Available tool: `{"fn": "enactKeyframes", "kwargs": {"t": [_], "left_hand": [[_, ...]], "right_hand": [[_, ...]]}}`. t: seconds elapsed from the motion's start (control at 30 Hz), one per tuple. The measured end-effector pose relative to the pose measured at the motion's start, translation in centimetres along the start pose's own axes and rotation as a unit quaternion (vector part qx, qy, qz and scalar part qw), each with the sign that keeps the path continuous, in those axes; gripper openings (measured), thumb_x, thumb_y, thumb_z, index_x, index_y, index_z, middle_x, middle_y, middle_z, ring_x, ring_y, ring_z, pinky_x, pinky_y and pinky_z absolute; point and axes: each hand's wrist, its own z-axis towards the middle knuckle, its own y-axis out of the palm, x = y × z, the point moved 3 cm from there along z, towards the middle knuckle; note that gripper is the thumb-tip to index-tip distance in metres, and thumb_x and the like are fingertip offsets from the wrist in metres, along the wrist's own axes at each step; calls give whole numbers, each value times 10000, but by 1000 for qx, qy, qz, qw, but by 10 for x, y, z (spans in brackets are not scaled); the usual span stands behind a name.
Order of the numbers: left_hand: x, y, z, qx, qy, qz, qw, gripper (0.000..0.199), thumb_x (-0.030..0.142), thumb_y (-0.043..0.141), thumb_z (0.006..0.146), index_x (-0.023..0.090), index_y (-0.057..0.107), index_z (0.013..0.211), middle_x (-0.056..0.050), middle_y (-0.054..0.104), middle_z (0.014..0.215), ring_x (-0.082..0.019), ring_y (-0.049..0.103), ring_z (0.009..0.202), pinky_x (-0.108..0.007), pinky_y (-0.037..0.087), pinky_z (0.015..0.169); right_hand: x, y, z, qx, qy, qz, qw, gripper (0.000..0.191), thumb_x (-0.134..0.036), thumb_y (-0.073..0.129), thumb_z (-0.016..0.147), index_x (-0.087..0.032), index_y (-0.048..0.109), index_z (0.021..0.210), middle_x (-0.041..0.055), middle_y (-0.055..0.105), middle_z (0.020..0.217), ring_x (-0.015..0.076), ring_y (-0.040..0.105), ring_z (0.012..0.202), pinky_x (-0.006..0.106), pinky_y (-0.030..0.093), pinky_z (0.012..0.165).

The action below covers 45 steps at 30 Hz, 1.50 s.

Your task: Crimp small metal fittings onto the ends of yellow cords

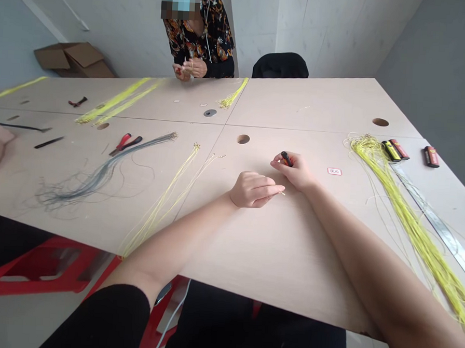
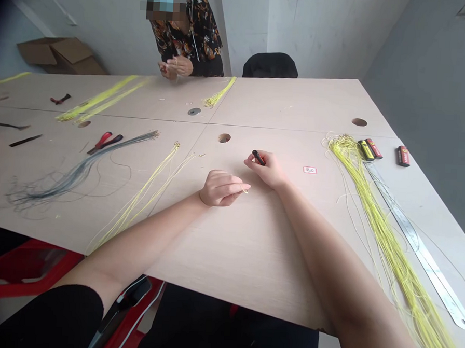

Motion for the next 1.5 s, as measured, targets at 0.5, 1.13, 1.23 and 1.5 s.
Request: {"fn": "enactKeyframes", "kwargs": {"t": [0.5, 1.13, 1.23, 1.5], "left_hand": [[-26, 2, -3, 92, -318, -104, 938, 194, 206, 511, 841, 166, 516, 651, 63, 445, 487, -38, 345, 418, -165, 300, 437], [-26, 8, -4, 39, -304, -37, 951, 153, 186, 495, 773, 175, 504, 621, 61, 477, 483, -44, 374, 422, -167, 319, 465], [-27, 8, -4, 32, -313, -36, 949, 156, 191, 500, 769, 174, 504, 614, 63, 468, 475, -45, 367, 418, -169, 314, 465], [-29, 10, -5, 6, -333, -39, 942, 154, 204, 507, 758, 175, 508, 607, 57, 481, 484, -56, 390, 438, -180, 327, 488]], "right_hand": [[6, 2, -1, 17, 0, 157, 987, 287, -404, 714, 683, -167, 654, 834, -71, 288, 519, 72, 298, 479, 252, 252, 482], [9, 4, -2, -19, -3, 129, 991, 338, -466, 736, 632, -149, 670, 732, -33, 413, 528, 79, 326, 514, 252, 246, 492], [8, 3, -2, -15, -1, 115, 993, 342, -476, 724, 644, -148, 664, 717, -30, 416, 533, 81, 329, 520, 253, 254, 498], [5, 4, -2, -15, -4, 91, 996, 304, -452, 692, 673, -153, 640, 689, -36, 387, 529, 82, 313, 522, 255, 247, 499]]}}
